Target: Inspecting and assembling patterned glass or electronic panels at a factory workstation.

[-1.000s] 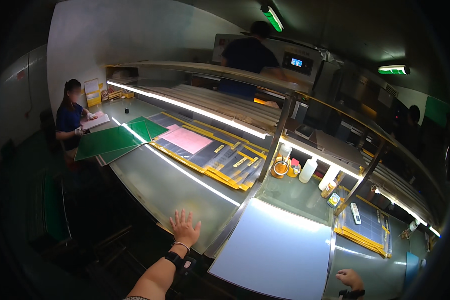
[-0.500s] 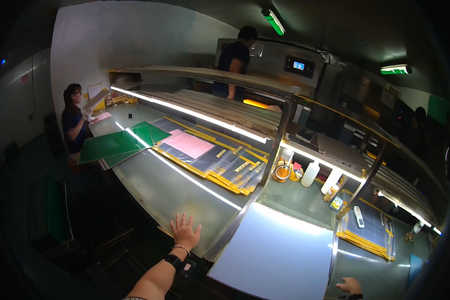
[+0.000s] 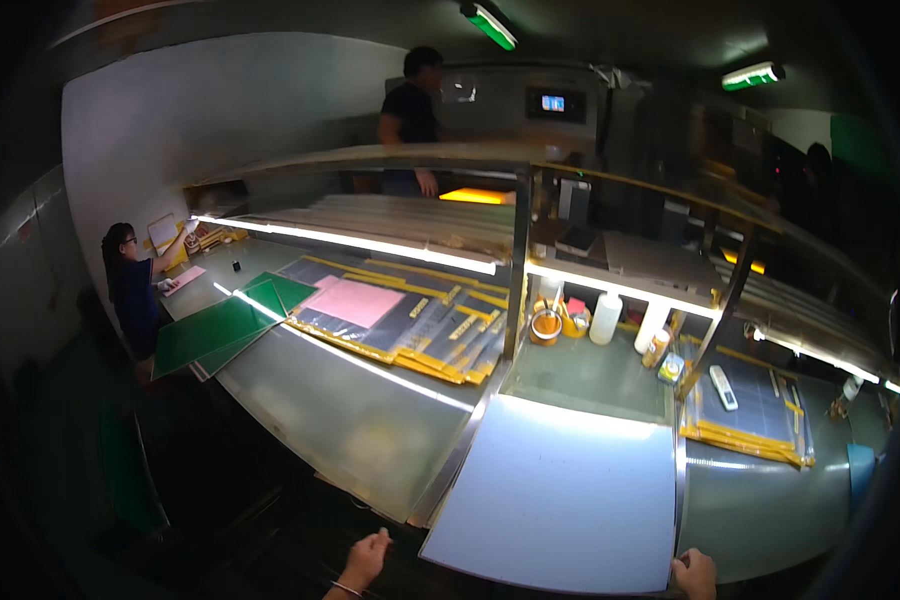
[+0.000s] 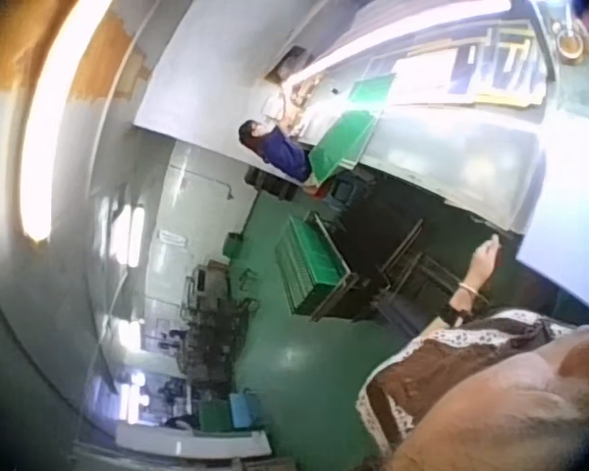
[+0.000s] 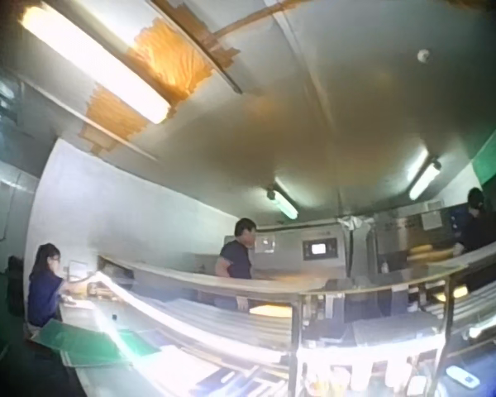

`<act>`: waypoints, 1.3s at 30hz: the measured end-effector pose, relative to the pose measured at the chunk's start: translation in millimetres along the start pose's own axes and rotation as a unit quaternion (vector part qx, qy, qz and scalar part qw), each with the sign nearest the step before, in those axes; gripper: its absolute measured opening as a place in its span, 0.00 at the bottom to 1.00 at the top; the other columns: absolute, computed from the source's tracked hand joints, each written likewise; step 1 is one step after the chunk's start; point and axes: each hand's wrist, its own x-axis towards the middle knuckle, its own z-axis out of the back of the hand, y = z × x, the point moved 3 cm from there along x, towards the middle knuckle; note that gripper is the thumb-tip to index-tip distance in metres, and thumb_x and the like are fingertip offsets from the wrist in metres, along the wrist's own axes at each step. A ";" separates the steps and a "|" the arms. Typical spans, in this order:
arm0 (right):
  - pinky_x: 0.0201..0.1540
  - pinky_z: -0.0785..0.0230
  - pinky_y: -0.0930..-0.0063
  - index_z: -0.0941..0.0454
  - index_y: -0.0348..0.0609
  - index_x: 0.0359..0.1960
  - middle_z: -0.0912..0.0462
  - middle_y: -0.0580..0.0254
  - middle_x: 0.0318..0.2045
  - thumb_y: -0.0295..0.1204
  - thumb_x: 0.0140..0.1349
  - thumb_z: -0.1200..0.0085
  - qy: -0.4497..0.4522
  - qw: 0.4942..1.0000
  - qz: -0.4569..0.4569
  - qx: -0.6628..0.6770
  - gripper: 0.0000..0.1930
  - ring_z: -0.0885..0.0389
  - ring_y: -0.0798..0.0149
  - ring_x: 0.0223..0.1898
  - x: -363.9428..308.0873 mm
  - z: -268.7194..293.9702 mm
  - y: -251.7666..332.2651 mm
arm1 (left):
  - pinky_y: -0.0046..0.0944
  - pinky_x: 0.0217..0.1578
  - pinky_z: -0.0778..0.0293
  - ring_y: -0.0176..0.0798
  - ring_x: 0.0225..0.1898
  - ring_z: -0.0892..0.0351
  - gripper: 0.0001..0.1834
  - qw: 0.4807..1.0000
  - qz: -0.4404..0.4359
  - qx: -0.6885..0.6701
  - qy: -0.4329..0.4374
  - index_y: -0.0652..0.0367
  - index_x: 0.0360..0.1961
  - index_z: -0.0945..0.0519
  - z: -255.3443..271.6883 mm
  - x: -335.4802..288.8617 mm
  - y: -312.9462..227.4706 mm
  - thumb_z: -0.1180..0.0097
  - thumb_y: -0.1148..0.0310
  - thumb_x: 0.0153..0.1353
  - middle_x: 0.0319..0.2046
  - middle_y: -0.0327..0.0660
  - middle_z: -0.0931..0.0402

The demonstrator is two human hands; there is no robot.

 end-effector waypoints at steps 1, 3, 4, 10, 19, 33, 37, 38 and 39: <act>0.43 0.35 0.56 0.27 0.39 0.37 0.23 0.43 0.35 0.41 0.58 0.51 0.008 1.000 -0.006 -0.001 0.16 0.27 0.42 0.40 -5.1 1.1 6.7 | 0.33 0.34 0.30 0.36 0.30 0.25 0.23 0.995 0.003 -0.084 0.055 0.66 0.32 0.22 -10.8 -7.1 -0.5 0.55 0.53 0.64 0.25 0.42 0.22; 0.42 0.35 0.56 0.27 0.39 0.36 0.23 0.43 0.34 0.40 0.58 0.51 -0.017 0.999 0.014 0.048 0.15 0.27 0.41 0.40 -8.4 0.8 16.8 | 0.30 0.36 0.31 0.29 0.32 0.28 0.23 0.987 0.029 -0.120 0.106 0.66 0.37 0.21 -27.3 -16.7 -12.2 0.57 0.53 0.65 0.27 0.39 0.22; 0.41 0.35 0.56 0.27 0.39 0.36 0.23 0.42 0.34 0.39 0.58 0.52 -0.030 0.998 0.027 0.057 0.15 0.27 0.41 0.40 -10.2 1.7 20.5 | 0.29 0.36 0.31 0.28 0.31 0.28 0.23 0.980 0.011 -0.161 0.114 0.66 0.37 0.21 -34.4 -18.7 -22.3 0.57 0.54 0.65 0.26 0.37 0.23; 0.40 0.36 0.55 0.27 0.39 0.36 0.23 0.43 0.32 0.41 0.59 0.54 -0.007 0.998 -0.055 0.004 0.16 0.27 0.41 0.38 -34.6 5.5 15.3 | 0.30 0.32 0.33 0.27 0.28 0.29 0.20 0.991 -0.032 -0.102 0.079 0.68 0.32 0.22 -40.8 -16.9 -41.2 0.55 0.59 0.65 0.23 0.34 0.24; 0.21 0.33 0.77 0.31 0.33 0.30 0.24 0.58 0.17 0.30 0.60 0.51 -0.017 0.940 -0.110 0.322 0.10 0.25 0.69 0.17 -38.7 -27.3 -17.8 | 0.34 0.37 0.28 0.39 0.35 0.19 0.15 0.986 -0.151 0.042 0.050 0.67 0.41 0.22 -15.1 -48.0 -123.5 0.52 0.66 0.61 0.32 0.52 0.21; 0.20 0.37 0.84 0.28 0.37 0.32 0.23 0.61 0.18 0.33 0.64 0.56 0.005 0.908 -0.109 0.403 0.11 0.26 0.73 0.17 -36.0 -18.6 -5.0 | 0.25 0.34 0.30 0.24 0.31 0.27 0.15 0.983 -0.092 -0.121 0.101 0.71 0.44 0.24 -21.0 -23.2 -111.9 0.54 0.71 0.62 0.30 0.40 0.20; 0.20 0.37 0.85 0.28 0.36 0.32 0.23 0.61 0.18 0.34 0.64 0.57 0.025 0.900 -0.125 0.417 0.12 0.26 0.73 0.17 -33.0 -14.9 4.4 | 0.24 0.31 0.30 0.24 0.29 0.27 0.14 0.981 -0.063 -0.149 0.107 0.72 0.43 0.24 -22.0 -24.2 -120.1 0.55 0.71 0.63 0.29 0.38 0.21; 0.21 0.37 0.84 0.28 0.36 0.31 0.23 0.60 0.18 0.33 0.63 0.56 0.032 0.900 -0.130 0.415 0.11 0.27 0.74 0.18 -31.8 -14.6 6.8 | 0.25 0.30 0.30 0.23 0.28 0.28 0.14 0.982 -0.077 -0.139 0.105 0.72 0.43 0.24 -21.7 -23.8 -120.2 0.54 0.71 0.63 0.28 0.38 0.21; 0.21 0.37 0.83 0.27 0.36 0.29 0.22 0.60 0.18 0.31 0.62 0.56 0.039 0.900 -0.135 0.412 0.11 0.27 0.74 0.18 -31.3 -14.2 8.1 | 0.25 0.29 0.30 0.23 0.27 0.28 0.14 0.982 -0.090 -0.128 0.102 0.72 0.42 0.23 -21.2 -24.4 -121.7 0.54 0.71 0.63 0.27 0.37 0.22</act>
